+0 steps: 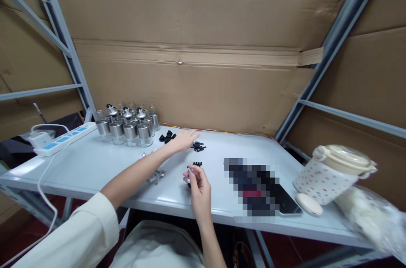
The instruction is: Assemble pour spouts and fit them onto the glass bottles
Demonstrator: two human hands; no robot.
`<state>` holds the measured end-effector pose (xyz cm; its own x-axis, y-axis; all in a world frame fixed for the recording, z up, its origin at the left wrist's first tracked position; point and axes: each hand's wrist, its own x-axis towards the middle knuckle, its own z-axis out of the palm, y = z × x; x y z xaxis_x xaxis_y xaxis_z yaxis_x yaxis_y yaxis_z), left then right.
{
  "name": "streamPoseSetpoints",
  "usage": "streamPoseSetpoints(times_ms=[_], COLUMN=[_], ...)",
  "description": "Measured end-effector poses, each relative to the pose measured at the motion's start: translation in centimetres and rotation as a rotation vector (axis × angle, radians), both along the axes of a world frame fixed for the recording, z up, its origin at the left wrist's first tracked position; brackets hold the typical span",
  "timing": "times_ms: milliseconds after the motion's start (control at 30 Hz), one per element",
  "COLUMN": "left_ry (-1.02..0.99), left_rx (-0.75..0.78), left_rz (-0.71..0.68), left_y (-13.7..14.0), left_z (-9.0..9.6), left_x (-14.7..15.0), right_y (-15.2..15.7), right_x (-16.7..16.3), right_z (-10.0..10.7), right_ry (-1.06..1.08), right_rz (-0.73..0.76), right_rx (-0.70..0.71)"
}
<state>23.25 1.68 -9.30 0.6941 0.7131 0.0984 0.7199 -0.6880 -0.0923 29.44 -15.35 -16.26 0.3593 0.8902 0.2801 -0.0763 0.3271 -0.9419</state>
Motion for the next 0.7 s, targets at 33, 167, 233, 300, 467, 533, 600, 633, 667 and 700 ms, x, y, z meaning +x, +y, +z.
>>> streamPoseSetpoints(times_ms=[33, 167, 233, 300, 467, 533, 600, 633, 667, 700], left_ry=[0.018, 0.113, 0.145, 0.151, 0.137, 0.126, 0.117, 0.114, 0.113, 0.113], left_rx=[-0.010, -0.065, -0.074, -0.060, -0.025, -0.017, -0.008, -0.003, 0.002, 0.007], left_rz=[-0.016, -0.031, -0.030, -0.032, -0.055, -0.070, -0.082, -0.086, -0.090, -0.092], left_y=[0.2, 1.3, 1.7, 1.9, 1.9, 1.8, 1.6, 1.6, 1.4, 1.3], left_z=[-0.2, -1.1, -1.4, -1.5, -1.6, -1.6, -1.5, -1.4, -1.2, -1.0], left_x=[0.4, 1.0, 0.9, 1.0, 1.4, 1.6, 1.6, 1.6, 1.5, 1.4], right_y=[0.0, 0.0, 0.0, 0.0, 0.0, 0.0, 0.0, 0.0, 0.0, 0.0], right_x=[0.0, -0.1, -0.1, 0.0, 0.0, 0.0, 0.0, 0.0, 0.0, -0.1], right_z=[0.0, 0.1, 0.1, 0.1, 0.0, 0.0, 0.0, 0.0, 0.1, 0.1], right_ry=[-0.004, -0.010, -0.018, -0.028, -0.051, -0.054, -0.056, -0.054, -0.049, -0.041], right_rz=[-0.001, 0.000, -0.006, -0.011, -0.011, -0.012, -0.009, -0.007, -0.006, -0.005], right_rx=[0.001, 0.005, 0.008, 0.006, 0.007, 0.006, 0.003, 0.003, 0.003, 0.003])
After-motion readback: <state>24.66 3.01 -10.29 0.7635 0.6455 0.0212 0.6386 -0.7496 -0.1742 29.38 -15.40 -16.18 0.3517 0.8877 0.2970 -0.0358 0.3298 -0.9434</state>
